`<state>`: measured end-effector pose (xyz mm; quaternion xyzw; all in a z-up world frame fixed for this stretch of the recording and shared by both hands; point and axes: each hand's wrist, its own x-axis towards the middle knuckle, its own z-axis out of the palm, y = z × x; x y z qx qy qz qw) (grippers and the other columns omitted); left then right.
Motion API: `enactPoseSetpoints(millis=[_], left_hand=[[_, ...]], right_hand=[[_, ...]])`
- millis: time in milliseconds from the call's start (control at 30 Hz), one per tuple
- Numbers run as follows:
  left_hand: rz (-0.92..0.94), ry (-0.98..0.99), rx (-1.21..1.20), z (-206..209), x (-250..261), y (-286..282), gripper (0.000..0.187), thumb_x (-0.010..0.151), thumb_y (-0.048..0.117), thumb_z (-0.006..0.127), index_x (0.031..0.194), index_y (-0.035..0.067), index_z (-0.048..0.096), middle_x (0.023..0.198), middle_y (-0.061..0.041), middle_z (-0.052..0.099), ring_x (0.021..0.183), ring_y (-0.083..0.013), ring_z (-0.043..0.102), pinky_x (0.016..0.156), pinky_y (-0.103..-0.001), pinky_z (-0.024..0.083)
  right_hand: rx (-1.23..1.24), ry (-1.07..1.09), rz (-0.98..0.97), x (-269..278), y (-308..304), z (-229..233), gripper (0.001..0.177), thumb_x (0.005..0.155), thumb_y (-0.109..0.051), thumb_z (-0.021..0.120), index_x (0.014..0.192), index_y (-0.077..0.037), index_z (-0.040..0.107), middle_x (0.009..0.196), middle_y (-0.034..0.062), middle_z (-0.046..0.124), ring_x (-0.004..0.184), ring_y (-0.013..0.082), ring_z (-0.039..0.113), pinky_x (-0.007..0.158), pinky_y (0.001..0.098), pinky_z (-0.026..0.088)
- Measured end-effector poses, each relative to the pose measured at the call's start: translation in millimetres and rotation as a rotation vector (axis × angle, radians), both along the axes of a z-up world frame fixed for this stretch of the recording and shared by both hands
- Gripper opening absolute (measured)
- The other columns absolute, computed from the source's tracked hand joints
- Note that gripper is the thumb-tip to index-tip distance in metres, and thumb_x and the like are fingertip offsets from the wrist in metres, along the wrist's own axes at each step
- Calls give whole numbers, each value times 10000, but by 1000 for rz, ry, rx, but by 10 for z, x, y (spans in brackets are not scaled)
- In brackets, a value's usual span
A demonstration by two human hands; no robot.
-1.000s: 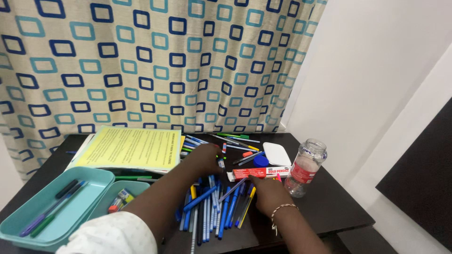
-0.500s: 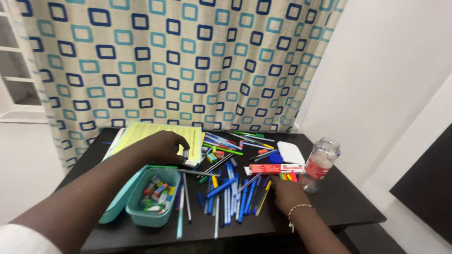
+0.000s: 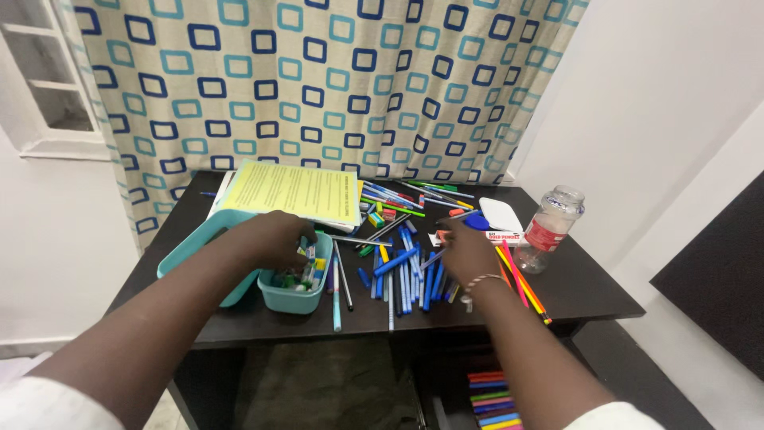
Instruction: The person organizes stationery items on a desk. They sort colored markers into a drawer and place pens, pencils, and erasers into light blue plastic containers on the desk surface.
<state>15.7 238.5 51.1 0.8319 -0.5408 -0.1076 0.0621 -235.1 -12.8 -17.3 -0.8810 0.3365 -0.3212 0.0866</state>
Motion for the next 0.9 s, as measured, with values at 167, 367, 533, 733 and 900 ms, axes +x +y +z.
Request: enactPoseSetpoints(millis=[167, 367, 533, 733, 900], left_hand=[[-13, -37, -50, -47, -17, 34, 656, 763, 334, 872, 1361, 187, 647, 1186, -82, 732, 1101, -269, 693, 961, -390, 549], [27, -111, -251, -230, -54, 1, 471, 855, 405, 697, 1275, 193, 705, 1148, -80, 708, 1184, -290, 619, 1010, -470, 485], [17, -179, -310, -510, -201, 28, 364, 880, 410, 625, 1183, 237, 729, 1272, -51, 627, 1280, -264, 527, 1083, -520, 357], [20, -206, -406, -510, -287, 102, 379, 875, 397, 627, 1184, 192, 707, 1320, -87, 590, 1313, -283, 478, 1068, -499, 346], [-42, -286, -492, -502, -263, 98, 487, 827, 383, 648, 1228, 107, 672, 1414, -181, 529, 1357, -343, 420, 1062, -543, 296]], right_hand=[[80, -90, 105, 390, 872, 406, 391, 875, -125, 628, 1264, -141, 666, 1056, 124, 769, 1023, 347, 713, 892, 463, 548], [90, -74, 186, 497, 1309, 478, 389, 867, -136, 641, 1255, -144, 674, 990, 151, 766, 945, 360, 722, 859, 464, 557], [149, -94, 259, 557, 1622, 341, 331, 864, -145, 648, 1188, -143, 712, 910, 168, 756, 875, 361, 729, 787, 464, 573], [131, -82, 282, 599, 1688, 384, 314, 868, -139, 656, 1175, -147, 722, 893, 163, 753, 865, 365, 719, 766, 469, 559], [183, -58, 241, 616, 1592, 447, 304, 877, -176, 663, 1176, -164, 717, 912, 146, 763, 887, 340, 724, 788, 451, 561]])
